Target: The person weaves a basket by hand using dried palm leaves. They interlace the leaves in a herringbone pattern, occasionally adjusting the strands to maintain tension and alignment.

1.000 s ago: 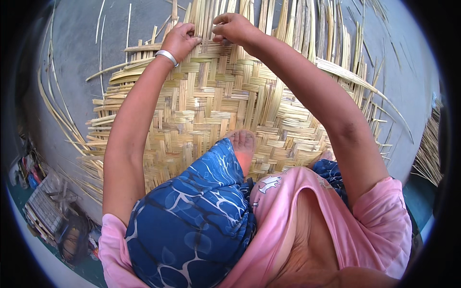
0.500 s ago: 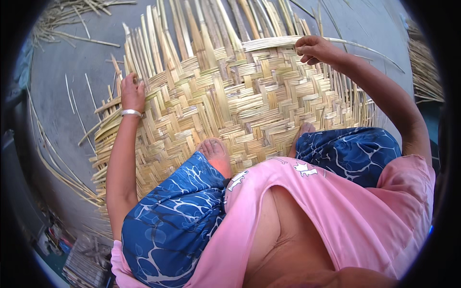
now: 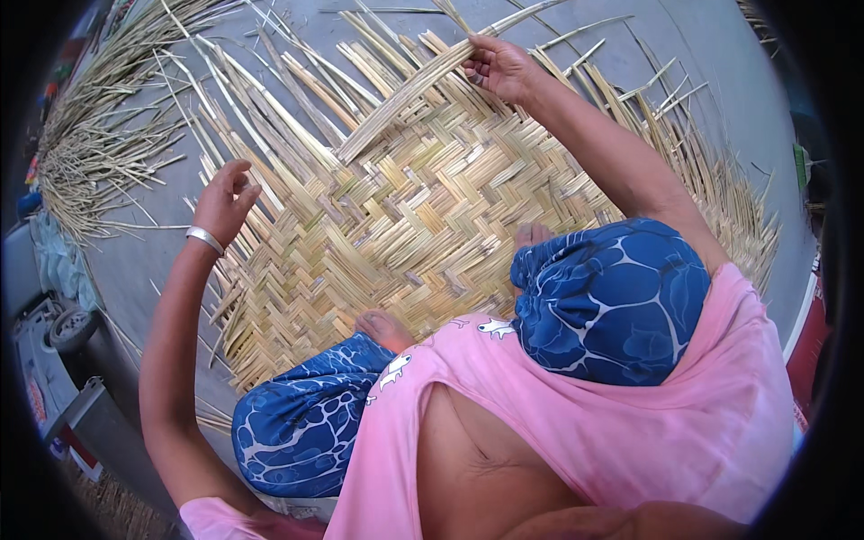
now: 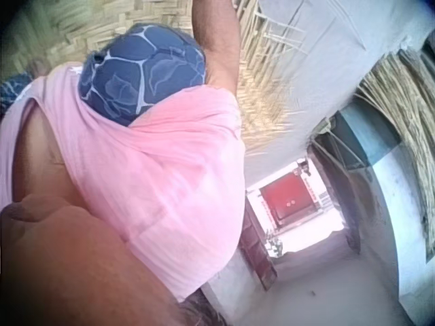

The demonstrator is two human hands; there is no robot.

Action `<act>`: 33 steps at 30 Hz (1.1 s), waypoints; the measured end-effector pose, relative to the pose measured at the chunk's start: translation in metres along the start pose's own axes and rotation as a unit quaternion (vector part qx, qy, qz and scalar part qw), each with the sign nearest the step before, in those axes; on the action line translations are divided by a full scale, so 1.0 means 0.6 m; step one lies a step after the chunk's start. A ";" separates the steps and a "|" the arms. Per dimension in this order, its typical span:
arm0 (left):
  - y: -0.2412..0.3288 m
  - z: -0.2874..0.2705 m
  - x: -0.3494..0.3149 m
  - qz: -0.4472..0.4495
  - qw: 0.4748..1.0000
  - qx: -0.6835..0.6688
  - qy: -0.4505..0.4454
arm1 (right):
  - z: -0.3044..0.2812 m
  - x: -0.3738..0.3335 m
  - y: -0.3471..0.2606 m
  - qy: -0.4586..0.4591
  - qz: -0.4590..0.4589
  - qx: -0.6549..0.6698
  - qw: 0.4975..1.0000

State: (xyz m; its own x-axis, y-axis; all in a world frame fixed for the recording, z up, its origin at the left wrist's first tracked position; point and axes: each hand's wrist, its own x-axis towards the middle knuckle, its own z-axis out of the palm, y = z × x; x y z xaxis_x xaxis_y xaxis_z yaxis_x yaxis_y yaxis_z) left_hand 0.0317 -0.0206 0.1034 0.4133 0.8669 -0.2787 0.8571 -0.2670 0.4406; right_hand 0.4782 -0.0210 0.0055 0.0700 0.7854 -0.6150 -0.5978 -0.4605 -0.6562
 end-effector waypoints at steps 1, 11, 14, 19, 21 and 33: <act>0.041 0.006 0.039 0.019 0.999 -0.020 -0.024 | -0.007 -0.007 -0.011 -0.027 0.004 0.007 1.000; 0.312 0.153 0.275 0.043 0.928 -0.304 -0.212 | 0.009 -0.072 -0.033 -0.152 -0.031 -0.031 0.987; 0.318 0.169 0.260 0.019 0.864 -0.444 -0.236 | 0.002 -0.069 -0.024 -0.121 -0.050 -0.034 0.991; 0.329 0.161 0.238 -0.024 0.873 -0.444 -0.201 | 0.020 -0.058 -0.023 -0.072 -0.054 0.019 0.996; 0.326 0.166 0.240 -0.012 0.884 -0.430 -0.181 | 0.020 -0.054 -0.025 -0.086 -0.065 0.024 0.994; 0.321 0.198 0.250 -0.021 0.974 -0.225 0.017 | 0.097 -0.127 0.016 0.017 -0.373 -0.357 0.856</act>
State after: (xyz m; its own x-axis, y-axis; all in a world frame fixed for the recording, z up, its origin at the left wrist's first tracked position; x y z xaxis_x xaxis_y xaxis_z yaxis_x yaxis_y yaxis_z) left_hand 0.2952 0.0083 0.0450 0.3638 0.8885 -0.2795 0.6480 -0.0259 0.7612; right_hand 0.4208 -0.0611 0.0713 0.2504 0.9642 0.0876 0.2636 0.0192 -0.9644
